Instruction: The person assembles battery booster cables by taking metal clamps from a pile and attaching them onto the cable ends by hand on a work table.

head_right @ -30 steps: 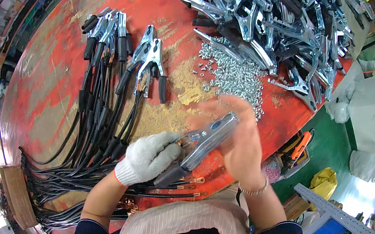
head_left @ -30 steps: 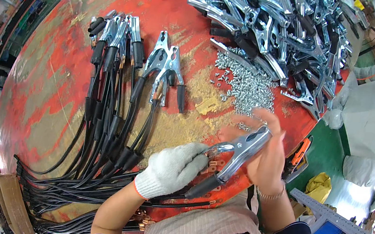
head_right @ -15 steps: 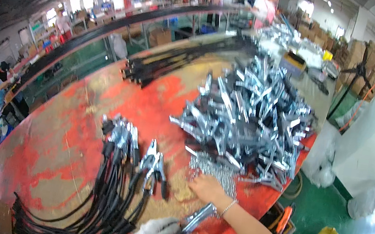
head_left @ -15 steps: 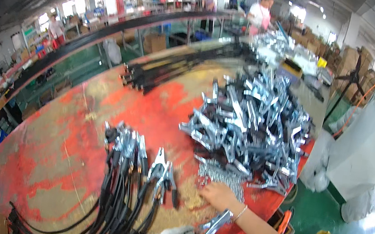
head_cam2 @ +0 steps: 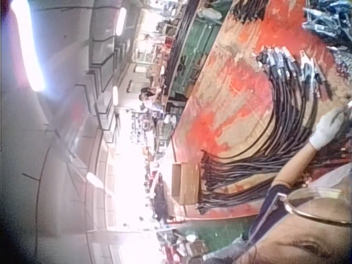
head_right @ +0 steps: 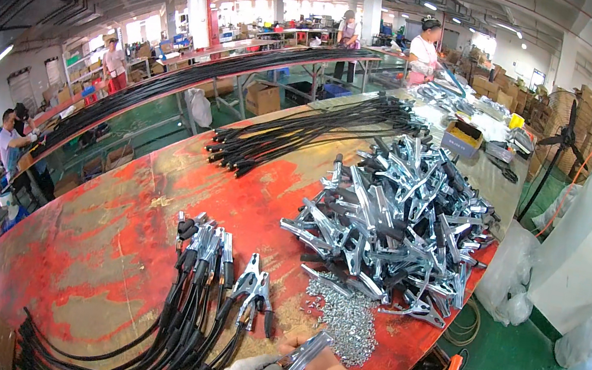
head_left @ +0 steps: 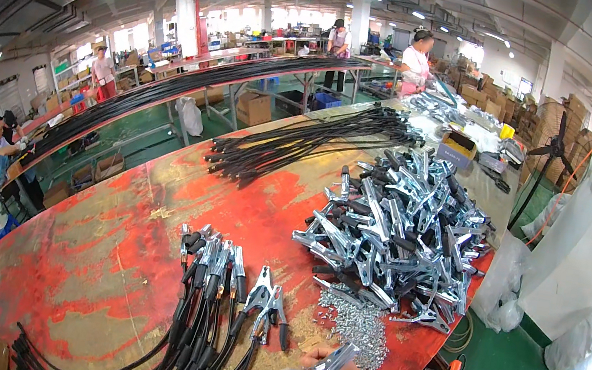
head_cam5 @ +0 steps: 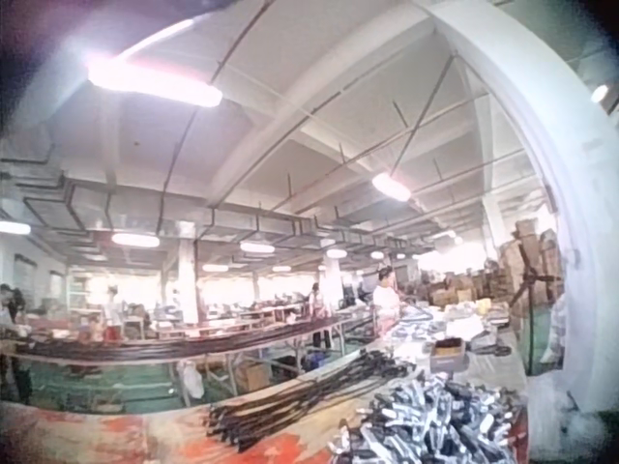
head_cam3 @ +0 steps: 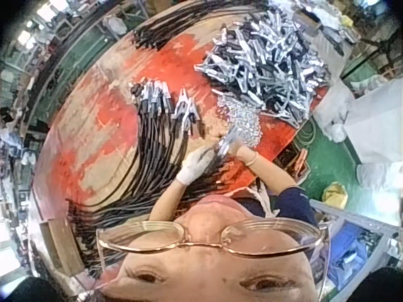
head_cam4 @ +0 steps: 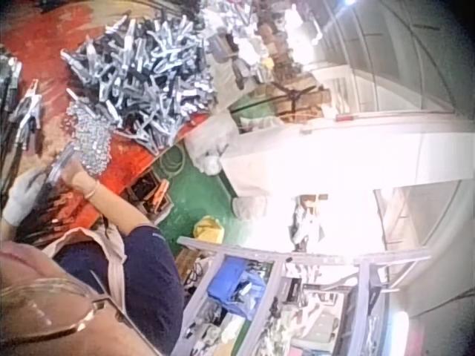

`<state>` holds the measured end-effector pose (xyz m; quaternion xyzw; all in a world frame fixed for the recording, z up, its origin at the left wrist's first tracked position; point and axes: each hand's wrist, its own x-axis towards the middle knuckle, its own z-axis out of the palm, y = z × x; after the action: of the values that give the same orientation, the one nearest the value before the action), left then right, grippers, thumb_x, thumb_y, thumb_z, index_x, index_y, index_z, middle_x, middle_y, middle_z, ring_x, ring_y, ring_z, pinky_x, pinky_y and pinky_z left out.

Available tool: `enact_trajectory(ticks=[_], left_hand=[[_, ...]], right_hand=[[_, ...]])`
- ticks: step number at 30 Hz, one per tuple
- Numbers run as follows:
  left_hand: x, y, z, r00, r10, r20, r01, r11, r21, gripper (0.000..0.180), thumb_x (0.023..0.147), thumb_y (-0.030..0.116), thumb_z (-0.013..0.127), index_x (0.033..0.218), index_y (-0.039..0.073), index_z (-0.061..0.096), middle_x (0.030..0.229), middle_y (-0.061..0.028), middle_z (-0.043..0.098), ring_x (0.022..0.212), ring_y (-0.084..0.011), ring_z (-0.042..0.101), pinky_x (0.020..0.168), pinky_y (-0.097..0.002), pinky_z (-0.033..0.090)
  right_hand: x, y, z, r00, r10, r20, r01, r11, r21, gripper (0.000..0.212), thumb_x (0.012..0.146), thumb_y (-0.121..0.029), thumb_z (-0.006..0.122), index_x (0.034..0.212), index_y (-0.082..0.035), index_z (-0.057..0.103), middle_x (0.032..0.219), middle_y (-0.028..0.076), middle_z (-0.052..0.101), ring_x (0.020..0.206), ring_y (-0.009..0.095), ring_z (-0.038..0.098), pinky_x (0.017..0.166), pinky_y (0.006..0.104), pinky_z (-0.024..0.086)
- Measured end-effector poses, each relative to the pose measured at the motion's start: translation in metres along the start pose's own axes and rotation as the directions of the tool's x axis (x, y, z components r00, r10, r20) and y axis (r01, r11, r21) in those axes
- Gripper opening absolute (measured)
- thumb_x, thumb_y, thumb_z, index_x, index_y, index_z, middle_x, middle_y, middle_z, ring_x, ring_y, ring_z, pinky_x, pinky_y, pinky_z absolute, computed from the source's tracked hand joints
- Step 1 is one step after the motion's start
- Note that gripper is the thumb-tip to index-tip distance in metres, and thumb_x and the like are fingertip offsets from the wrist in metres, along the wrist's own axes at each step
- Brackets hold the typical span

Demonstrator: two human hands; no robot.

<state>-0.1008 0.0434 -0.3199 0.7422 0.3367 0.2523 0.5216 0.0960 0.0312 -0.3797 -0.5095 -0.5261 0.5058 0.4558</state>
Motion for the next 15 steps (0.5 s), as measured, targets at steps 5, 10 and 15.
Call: enact_trajectory(ticks=[5,10,15], left_hand=[[-0.005,0.01,0.001,1.0,0.017,0.008,-0.017,1.0,-0.019,0.03,0.094,0.025,0.053,0.114,0.004,0.062,0.1,-0.0177,0.066,0.094,-0.0296,0.064,0.083,-0.0345,0.049],[-0.001,0.002,-0.001,0.992,-0.11,0.056,0.11,0.994,0.019,0.036,0.094,0.029,0.055,0.117,0.002,0.06,0.098,-0.0177,0.067,0.091,-0.0267,0.065,0.082,-0.0335,0.049],[-0.004,-0.005,0.002,0.983,-0.157,0.091,0.149,0.985,0.092,0.038,0.093,0.03,0.056,0.118,0.001,0.059,0.093,-0.0162,0.067,0.087,-0.023,0.066,0.079,-0.0326,0.05]], right_hand=[[-0.02,0.009,0.006,0.94,0.335,0.063,-0.331,0.854,0.402,0.017,0.09,-0.019,0.064,0.092,-0.002,0.068,0.088,0.002,0.066,0.081,0.011,0.06,0.072,0.026,0.048],[-0.025,0.013,0.007,0.981,0.165,-0.107,-0.115,0.923,0.368,0.012,0.091,-0.009,0.059,0.097,-0.002,0.067,0.09,0.003,0.066,0.084,0.014,0.061,0.075,0.027,0.048],[-0.027,0.034,0.006,0.933,0.359,-0.029,-0.292,0.801,0.522,0.015,0.09,-0.003,0.057,0.103,-0.001,0.065,0.098,0.004,0.066,0.092,0.013,0.061,0.08,0.0282,0.047]])
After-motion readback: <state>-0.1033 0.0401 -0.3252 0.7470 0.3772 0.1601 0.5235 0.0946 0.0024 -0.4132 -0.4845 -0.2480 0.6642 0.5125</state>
